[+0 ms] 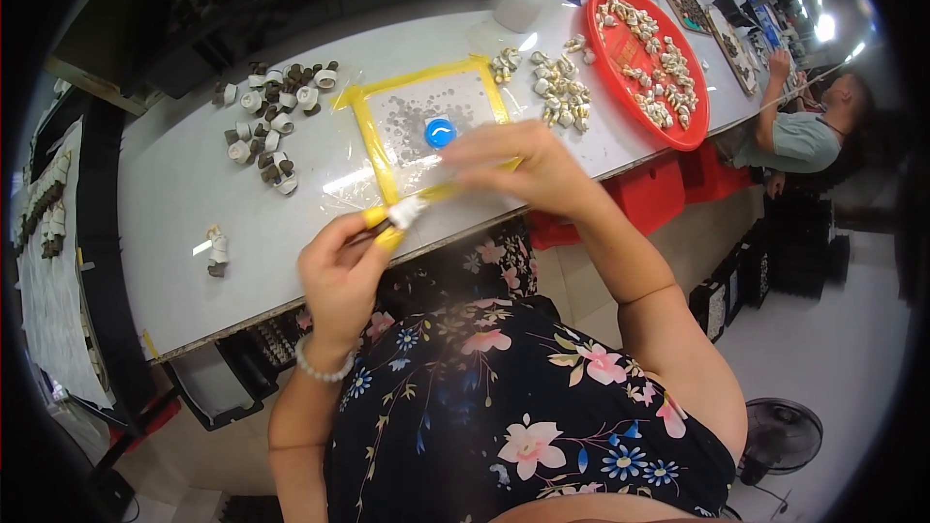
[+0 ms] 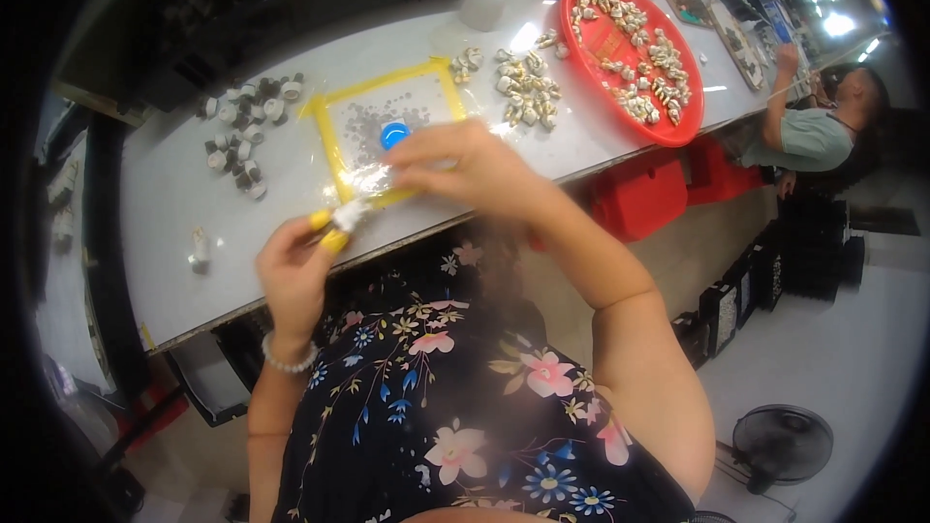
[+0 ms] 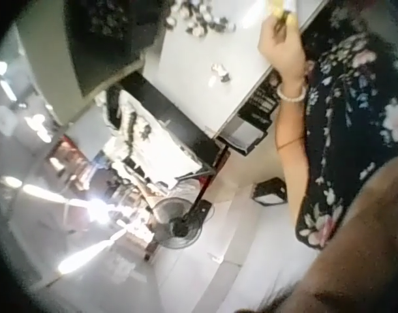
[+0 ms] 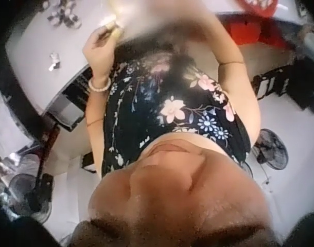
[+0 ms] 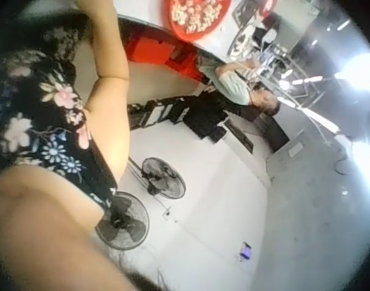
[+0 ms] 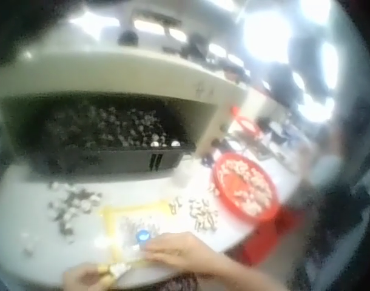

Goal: The person applies adhesive to small figurine components with a glue applicator, then assembles the components by hand.

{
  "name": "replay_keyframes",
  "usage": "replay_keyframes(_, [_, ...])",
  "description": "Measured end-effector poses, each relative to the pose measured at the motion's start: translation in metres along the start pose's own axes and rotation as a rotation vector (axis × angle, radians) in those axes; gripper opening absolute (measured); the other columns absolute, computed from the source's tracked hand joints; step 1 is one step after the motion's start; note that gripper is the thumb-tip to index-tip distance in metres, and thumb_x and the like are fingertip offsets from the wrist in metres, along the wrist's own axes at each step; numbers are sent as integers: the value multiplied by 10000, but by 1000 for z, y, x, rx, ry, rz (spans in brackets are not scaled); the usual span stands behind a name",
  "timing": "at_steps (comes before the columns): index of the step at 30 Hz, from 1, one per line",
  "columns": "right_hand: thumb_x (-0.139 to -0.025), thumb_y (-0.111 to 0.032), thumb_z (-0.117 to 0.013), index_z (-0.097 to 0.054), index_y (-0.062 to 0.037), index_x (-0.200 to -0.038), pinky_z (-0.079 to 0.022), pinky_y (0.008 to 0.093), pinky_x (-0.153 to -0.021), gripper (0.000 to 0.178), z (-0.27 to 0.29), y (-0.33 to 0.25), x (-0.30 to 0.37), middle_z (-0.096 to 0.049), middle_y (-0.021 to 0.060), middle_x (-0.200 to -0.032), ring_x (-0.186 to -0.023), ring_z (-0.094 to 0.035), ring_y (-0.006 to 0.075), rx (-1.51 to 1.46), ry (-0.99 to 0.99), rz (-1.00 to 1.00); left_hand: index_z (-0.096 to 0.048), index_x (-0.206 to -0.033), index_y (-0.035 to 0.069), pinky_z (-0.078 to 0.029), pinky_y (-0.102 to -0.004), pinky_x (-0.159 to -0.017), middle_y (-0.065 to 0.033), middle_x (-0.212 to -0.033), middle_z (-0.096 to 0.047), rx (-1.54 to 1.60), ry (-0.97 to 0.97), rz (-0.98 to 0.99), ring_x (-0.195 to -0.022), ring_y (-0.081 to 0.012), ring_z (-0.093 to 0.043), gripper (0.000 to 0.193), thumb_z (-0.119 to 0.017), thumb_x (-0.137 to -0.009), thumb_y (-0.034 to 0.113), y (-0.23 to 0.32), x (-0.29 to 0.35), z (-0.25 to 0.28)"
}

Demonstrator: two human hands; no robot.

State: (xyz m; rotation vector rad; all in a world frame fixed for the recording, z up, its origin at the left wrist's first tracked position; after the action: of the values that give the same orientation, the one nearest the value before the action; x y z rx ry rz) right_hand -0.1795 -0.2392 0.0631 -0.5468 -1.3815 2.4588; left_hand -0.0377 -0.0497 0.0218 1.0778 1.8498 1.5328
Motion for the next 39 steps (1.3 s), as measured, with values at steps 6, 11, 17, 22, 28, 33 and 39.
replay_keyframes(6, [-800,-135,-669,-671,-3,-912,-496,323,-657,173,51,37,-11,-664,130,-855,-737,-638,226,647,353,-154,-608,-902,-53,-498,-359,-703,-174,-880,-634,-999,224,-642,-774,-309,-604,233,-695,-689,-94,18,30,66])
replay_keyframes(11, [-802,-175,-656,-673,-22,-892,-492,346,-665,178,43,39,-23,-659,132,-848,-742,-632,270,869,323,-148,-617,-884,-41,-472,-396,-769,-172,-972,-596,-1204,349,-664,-882,-335,-561,227,-697,-675,-76,16,33,93])
replay_keyframes(17, [-801,-132,-633,-660,-24,-918,-480,366,-694,162,31,37,-22,-659,122,-869,-787,-613,293,973,262,-98,-615,-897,-25,-430,-424,-850,-161,-1120,-540,-1257,510,-618,-1005,-350,-500,256,-721,-664,-16,20,26,97])
replay_keyframes(22, [-789,-78,-638,-656,-32,-937,-480,362,-707,156,26,41,-11,-653,106,-876,-786,-609,287,913,286,78,-579,-964,-15,-426,-388,-898,-177,-1105,-565,-1238,505,-570,-1041,-334,-523,297,-705,-696,9,19,21,104])
replay_keyframes(28, [-771,-31,-649,-654,-12,-956,-487,336,-703,186,24,36,-7,-638,114,-913,-782,-611,274,677,299,-71,-543,-1040,-15,-431,-380,-895,-164,-1096,-569,-1102,539,-511,-1028,-311,-536,391,-706,-685,13,14,19,105])
replay_keyframes(33, [-766,-53,-667,-661,-19,-968,-492,327,-683,204,29,38,-5,-639,115,-916,-781,-613,271,722,288,9,-518,-1067,-33,-437,-393,-877,-174,-1099,-547,-1191,574,-665,-974,-318,-541,458,-730,-665,28,33,15,81])
replay_keyframes(39, [-761,-58,-689,-676,-33,-977,-484,290,-671,218,23,20,-12,-640,114,-917,-778,-618,218,536,182,84,-549,-1081,-13,-452,-409,-826,-187,-1123,-499,-1191,255,-552,-944,-322,-529,421,-717,-703,66,34,-23,49])
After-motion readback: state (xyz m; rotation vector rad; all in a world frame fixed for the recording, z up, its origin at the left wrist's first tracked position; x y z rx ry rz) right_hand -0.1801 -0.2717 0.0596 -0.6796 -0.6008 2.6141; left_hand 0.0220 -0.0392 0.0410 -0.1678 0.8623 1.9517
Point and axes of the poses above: each hand's wrist, its own x-axis away from the middle knuckle, its own z-axis out of the back of the hand, y = z × x, the point moved 1 cm from there along -x, towards the middle knuckle
